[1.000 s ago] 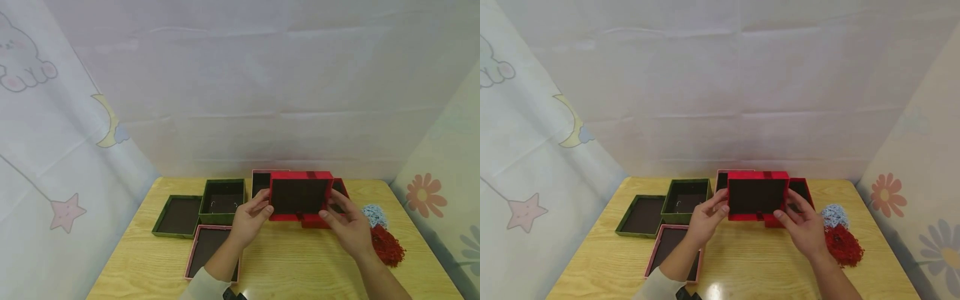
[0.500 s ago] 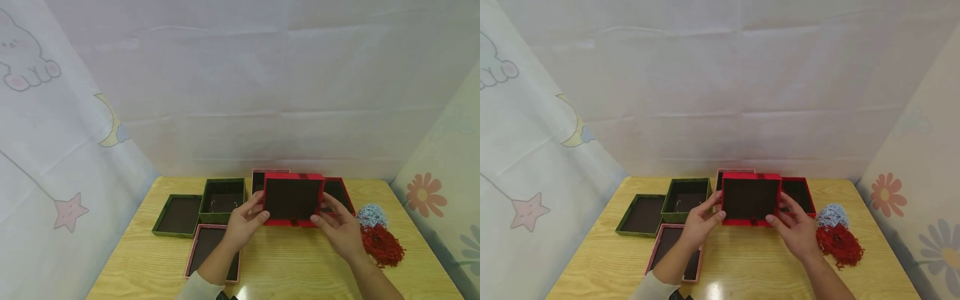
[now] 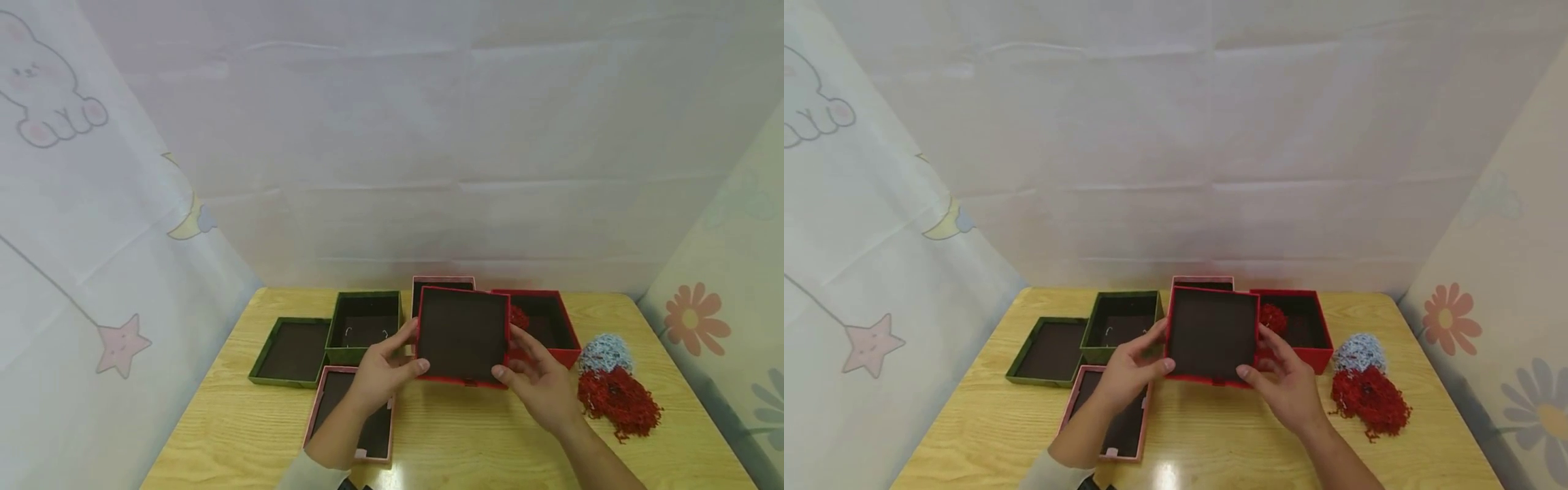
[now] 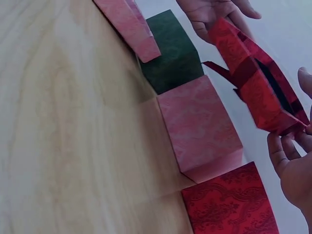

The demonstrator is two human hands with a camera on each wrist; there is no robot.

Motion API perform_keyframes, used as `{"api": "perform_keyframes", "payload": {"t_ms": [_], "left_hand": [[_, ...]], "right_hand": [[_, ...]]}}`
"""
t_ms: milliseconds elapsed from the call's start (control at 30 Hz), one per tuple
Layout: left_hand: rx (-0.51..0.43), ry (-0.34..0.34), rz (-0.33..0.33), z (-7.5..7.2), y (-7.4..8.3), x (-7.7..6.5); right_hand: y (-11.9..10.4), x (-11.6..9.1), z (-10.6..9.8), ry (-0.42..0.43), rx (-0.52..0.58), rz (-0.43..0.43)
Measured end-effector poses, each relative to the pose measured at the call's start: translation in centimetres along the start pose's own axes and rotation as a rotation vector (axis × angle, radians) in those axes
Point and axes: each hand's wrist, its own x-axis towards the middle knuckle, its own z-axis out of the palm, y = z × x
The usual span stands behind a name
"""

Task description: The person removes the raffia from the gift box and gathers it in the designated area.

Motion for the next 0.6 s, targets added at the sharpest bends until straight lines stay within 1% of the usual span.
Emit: {"api": "perform_keyframes", "payload": {"t_ms": [133, 333, 433, 500, 600], "left_hand": [[0.012, -0.028, -0.036, -0.6, -0.4, -0.6], [0.114, -0.036, -0.07, -1.2, -0.9, -1.6], [0.146, -0.034, -0.079, -1.5, -1.0, -2.0], [0.176, -0.034, -0.088, -1.6, -1.1, -2.3], [0.217, -0.041, -0.105, -1.7, -1.3, -2.7]], "right_hand": [[0.7, -0.3, 0.3, -0.023, -0.036, -0.016], [1.4, -0.7, 0.6, -0.091, -0.038, -0.023], [1.6, -0.9, 0.7, -0.123, -0.06, -0.025], [1.7, -1.0, 0.8, -0.143, -0.08, -0.001], [1.7, -1.2, 0.8, -0.178, -0.095, 0.064]]}}
